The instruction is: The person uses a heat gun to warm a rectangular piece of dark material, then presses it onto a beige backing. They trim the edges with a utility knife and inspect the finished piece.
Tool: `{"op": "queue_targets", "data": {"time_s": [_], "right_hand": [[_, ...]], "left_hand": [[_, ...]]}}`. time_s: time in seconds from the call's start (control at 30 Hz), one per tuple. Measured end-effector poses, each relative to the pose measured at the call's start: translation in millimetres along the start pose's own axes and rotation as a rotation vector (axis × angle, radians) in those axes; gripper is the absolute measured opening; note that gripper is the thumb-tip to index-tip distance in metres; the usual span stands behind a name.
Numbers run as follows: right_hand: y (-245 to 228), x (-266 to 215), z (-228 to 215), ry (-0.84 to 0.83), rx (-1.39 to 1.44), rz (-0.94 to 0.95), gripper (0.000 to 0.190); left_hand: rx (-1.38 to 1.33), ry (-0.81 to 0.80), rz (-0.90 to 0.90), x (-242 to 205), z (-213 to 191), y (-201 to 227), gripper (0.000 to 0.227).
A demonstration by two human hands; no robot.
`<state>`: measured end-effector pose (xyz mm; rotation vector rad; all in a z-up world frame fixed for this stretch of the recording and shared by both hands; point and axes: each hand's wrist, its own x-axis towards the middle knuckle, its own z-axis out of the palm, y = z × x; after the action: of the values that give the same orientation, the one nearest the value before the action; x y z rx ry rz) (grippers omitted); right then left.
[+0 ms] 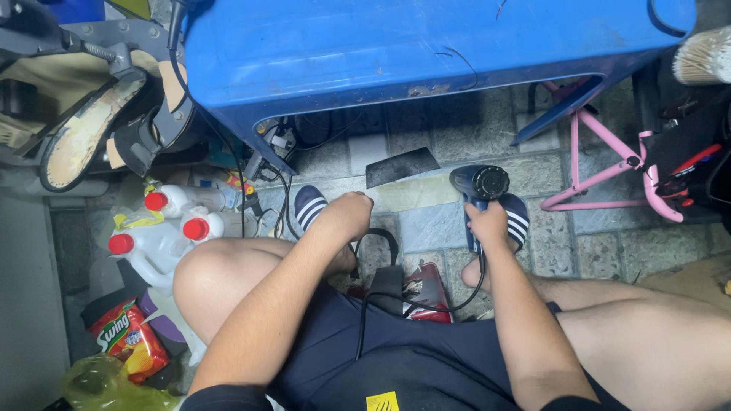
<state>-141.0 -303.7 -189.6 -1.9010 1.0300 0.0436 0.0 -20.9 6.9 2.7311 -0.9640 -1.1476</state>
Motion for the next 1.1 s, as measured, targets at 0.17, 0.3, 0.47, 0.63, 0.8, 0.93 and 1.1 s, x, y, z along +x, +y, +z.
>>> {"op": "queue_targets", "data": {"time_s": [0.17, 0.3, 0.47, 0.63, 0.8, 0.93, 1.1], "right_hand": [[-7.6, -2.5, 21.5, -0.085, -0.04, -0.031, 0.038], [-16.4, -10.7, 43.8, -0.151, -0.051, -0.081, 0.037], [-30.3, -24.4, 68.5, -0.225, -0.113, -0.199, 0.042], [-46.0, -38.5, 74.0, -0.362, -0.195, -0.25, 0.042], [-51.5, -50.6, 62.9, -0.45, -0.232, -0.226, 0.04], [-34.9, -59.2, 41.8, -0.457, -0.219, -0.091, 0.038], [-12.9, -47.5, 6.9, -0.308, -0.23, 0.012, 0.036]], "left_hand": [[-0.034, -0.043, -0.031, 1.8, 8.1, -10.3, 0.035], [-0.054, 0.027, -0.019, 0.5, 13.0, -16.5, 0.03], [-0.058, 0.032, -0.017, -2.8, 11.2, -16.8, 0.031], [-0.033, -0.028, -0.026, -6.5, 0.9, -8.7, 0.03], [-0.044, 0.018, 0.007, -6.4, -6.4, 1.9, 0.03], [-0.02, 0.04, 0.035, -2.5, -2.0, 11.4, 0.029], [-0.011, 0.087, 0.062, 2.8, 1.6, 15.2, 0.028]]}}
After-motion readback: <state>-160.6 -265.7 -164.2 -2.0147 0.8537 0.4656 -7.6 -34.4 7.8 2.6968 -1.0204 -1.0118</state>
